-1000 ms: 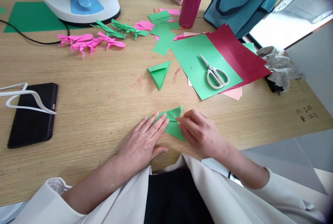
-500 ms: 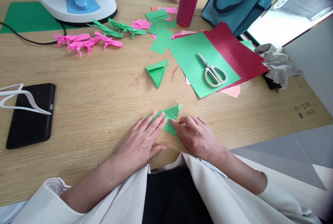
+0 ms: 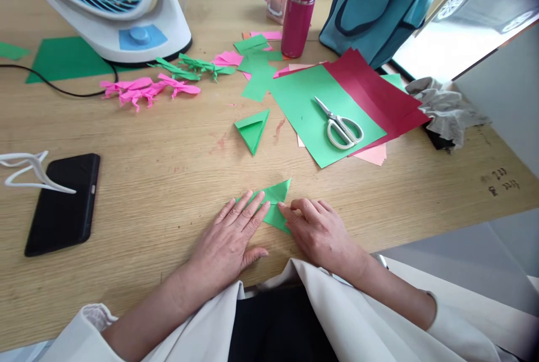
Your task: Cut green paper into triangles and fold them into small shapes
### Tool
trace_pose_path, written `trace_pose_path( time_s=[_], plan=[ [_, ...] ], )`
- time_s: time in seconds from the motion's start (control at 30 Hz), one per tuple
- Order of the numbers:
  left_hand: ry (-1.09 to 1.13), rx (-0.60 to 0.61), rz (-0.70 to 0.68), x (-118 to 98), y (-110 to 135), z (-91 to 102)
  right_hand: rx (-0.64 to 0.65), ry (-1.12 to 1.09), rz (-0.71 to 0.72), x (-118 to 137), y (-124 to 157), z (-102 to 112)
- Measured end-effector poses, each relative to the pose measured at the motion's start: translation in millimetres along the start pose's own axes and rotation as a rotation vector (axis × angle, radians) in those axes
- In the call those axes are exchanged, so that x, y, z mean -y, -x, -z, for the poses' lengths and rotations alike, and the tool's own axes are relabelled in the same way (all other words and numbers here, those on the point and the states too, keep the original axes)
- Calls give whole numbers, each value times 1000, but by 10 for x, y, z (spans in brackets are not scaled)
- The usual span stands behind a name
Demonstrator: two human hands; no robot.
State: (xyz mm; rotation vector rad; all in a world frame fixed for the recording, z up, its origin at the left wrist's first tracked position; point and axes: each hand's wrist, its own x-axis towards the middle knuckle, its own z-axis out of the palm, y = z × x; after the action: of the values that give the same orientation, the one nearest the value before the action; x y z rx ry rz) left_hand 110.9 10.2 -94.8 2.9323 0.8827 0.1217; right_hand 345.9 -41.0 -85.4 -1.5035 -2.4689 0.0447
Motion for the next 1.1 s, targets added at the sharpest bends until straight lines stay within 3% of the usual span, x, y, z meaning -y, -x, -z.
trace_pose_path(
  time_s=[0.23,0.43,0.87,1.1],
  plan=[
    [13,53,7,7,-4,60,-8,-31,-17,-23,11,-4],
    [44,94,66,-134,-99,170,-3,-66,-14,-48,11,11],
    [53,93,7,-140,-147,117,56,-75,-34,-57,15,37],
    [57,101,11,-161,-154,114,12,-63,-73,-48,7,27]
  ],
)
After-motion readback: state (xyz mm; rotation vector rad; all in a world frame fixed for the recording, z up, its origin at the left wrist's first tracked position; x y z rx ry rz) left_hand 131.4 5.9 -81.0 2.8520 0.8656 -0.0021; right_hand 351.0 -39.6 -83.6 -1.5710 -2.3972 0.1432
